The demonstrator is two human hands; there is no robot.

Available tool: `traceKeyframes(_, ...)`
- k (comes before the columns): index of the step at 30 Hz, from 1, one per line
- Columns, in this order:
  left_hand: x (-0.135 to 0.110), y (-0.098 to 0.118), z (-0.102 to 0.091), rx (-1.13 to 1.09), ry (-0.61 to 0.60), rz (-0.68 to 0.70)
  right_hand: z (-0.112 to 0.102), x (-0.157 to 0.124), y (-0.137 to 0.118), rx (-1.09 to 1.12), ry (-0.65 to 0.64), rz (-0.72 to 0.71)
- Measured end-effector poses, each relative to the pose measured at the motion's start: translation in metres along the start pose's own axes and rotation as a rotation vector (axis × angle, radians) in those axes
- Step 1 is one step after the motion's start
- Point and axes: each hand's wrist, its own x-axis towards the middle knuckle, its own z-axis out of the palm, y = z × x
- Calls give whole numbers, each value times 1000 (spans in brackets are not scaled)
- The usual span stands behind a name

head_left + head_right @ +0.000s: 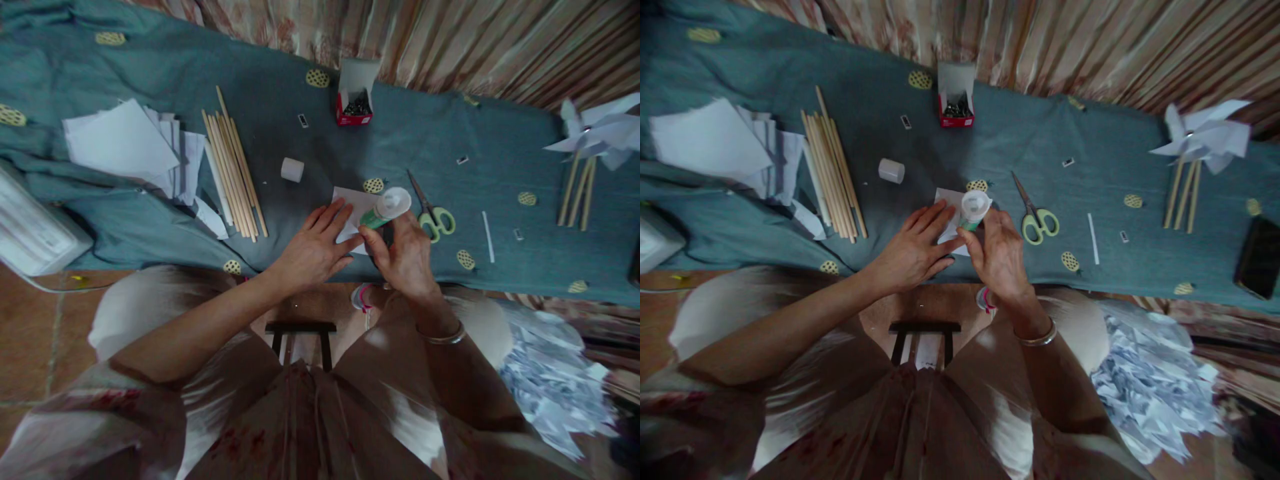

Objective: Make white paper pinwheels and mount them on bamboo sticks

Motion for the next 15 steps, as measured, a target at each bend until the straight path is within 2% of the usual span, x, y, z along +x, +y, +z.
traceKeyframes(5, 0, 0, -1, 39, -4, 11, 4, -2, 5, 1, 44, 22)
traceKeyframes(15, 0, 1, -1, 45, 9, 7, 1, 6, 0, 211, 43, 240)
